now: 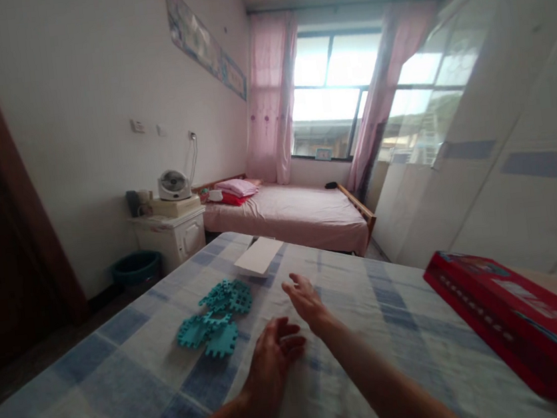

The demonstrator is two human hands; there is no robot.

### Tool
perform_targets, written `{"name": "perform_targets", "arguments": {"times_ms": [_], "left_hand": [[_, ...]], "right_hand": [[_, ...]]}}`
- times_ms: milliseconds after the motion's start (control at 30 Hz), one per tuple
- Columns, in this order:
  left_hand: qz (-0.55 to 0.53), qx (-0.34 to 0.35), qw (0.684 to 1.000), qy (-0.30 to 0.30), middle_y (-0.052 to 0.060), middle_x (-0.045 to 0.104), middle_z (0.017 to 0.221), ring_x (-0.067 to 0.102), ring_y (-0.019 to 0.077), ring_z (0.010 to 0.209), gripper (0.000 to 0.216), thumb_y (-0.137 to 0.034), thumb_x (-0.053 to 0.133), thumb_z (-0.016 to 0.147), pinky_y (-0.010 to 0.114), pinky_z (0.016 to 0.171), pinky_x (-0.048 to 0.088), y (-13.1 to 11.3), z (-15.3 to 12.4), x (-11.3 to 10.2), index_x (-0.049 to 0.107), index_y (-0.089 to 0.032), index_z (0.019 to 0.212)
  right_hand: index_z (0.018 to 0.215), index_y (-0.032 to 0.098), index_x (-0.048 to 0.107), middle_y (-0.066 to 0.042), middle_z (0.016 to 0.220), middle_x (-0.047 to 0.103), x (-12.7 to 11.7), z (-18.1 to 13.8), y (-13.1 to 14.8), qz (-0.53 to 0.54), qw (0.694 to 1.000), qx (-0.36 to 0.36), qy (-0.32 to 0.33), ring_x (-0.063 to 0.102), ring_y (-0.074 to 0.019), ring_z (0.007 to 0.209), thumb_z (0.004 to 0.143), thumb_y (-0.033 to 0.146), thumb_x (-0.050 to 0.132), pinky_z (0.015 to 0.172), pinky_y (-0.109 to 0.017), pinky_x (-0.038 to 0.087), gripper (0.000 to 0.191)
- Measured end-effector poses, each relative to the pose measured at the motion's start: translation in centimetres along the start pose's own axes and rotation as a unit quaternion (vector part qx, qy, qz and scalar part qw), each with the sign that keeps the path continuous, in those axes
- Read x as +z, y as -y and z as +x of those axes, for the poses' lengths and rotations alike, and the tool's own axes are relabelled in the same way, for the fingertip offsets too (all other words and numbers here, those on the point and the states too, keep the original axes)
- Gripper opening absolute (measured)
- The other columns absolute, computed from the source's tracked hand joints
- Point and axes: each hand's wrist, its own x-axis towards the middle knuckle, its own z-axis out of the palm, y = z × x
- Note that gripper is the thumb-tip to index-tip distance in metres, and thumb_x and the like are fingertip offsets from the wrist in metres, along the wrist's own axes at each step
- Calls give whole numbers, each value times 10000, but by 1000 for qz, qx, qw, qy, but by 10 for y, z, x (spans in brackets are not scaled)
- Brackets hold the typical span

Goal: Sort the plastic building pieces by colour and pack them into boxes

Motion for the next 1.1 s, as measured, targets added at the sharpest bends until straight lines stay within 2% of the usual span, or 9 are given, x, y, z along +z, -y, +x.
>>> {"name": "perform_targets", "arguments": {"times_ms": [133, 233, 300, 367, 467, 567, 800, 933, 1100], "left_hand": [[29, 9, 999, 14, 80, 628, 820, 637, 152, 628, 182, -278, 437, 894, 286, 620, 497, -5, -5, 0, 526, -129, 944], [48, 6, 998, 43, 72, 646, 818, 647, 152, 664, 162, -251, 460, 883, 266, 629, 504, -10, -7, -3, 550, -122, 921], [59, 0, 997, 57, 63, 659, 813, 653, 151, 681, 155, -239, 472, 872, 257, 642, 511, -12, -7, -5, 568, -124, 910], [80, -1, 996, 47, 64, 669, 785, 659, 154, 674, 169, -209, 444, 864, 258, 633, 522, -14, -5, -6, 588, -121, 864], [107, -6, 994, 37, 64, 682, 782, 665, 152, 674, 202, -163, 415, 848, 245, 613, 533, -15, -2, -5, 613, -126, 831], [119, -9, 992, 34, 60, 688, 780, 667, 153, 663, 217, -156, 407, 844, 239, 594, 542, -16, -3, -2, 619, -134, 801], [134, -10, 991, 27, 75, 698, 786, 674, 156, 665, 239, -166, 397, 866, 231, 581, 551, -18, -5, 1, 627, -127, 814], [141, -12, 990, 19, 71, 699, 772, 677, 156, 661, 242, -167, 399, 870, 228, 574, 553, -18, -4, 0, 631, -127, 810], [144, -13, 989, 19, 64, 701, 768, 678, 155, 657, 252, -153, 394, 866, 228, 570, 555, -17, -4, 0, 636, -131, 803]], "right_hand": [[1213, 160, 507, -127, 1286, 489, -75, -81, -27, -195, 977, -82, -9, 485, -236, 1165, 778, 397, 467, 965, -374, 393, 497], [1212, 177, 500, -120, 1307, 477, -142, -139, -52, -305, 939, -103, -121, 439, -243, 1219, 788, 390, 444, 1019, -406, 349, 478], [1211, 149, 495, -145, 1292, 486, -188, -176, -68, -383, 885, -104, -242, 425, -265, 1226, 786, 401, 437, 1043, -439, 310, 497], [1215, 116, 486, -180, 1285, 482, -228, -212, -81, -454, 810, -90, -361, 404, -299, 1234, 788, 433, 428, 1037, -482, 298, 535], [1249, 105, 450, -213, 1299, 453, -270, -257, -95, -510, 711, -20, -484, 374, -349, 1243, 773, 522, 442, 979, -545, 329, 633], [1300, 116, 397, -226, 1324, 419, -292, -282, -107, -508, 667, 72, -541, 352, -378, 1251, 742, 609, 448, 916, -583, 361, 747], [1315, 85, 380, -216, 1211, 501, -315, -293, -128, -483, 673, 139, -543, 449, -368, 1142, 725, 643, 434, 869, -491, 411, 814], [1288, 113, 423, -186, 1174, 523, -317, -296, -128, -539, 650, 179, -504, 468, -366, 1090, 749, 644, 407, 847, -485, 410, 756], [1260, 122, 437, -179, 1253, 458, -321, -298, -131, -589, 652, 180, -443, 417, -358, 1144, 753, 621, 421, 853, -474, 405, 712]]}}
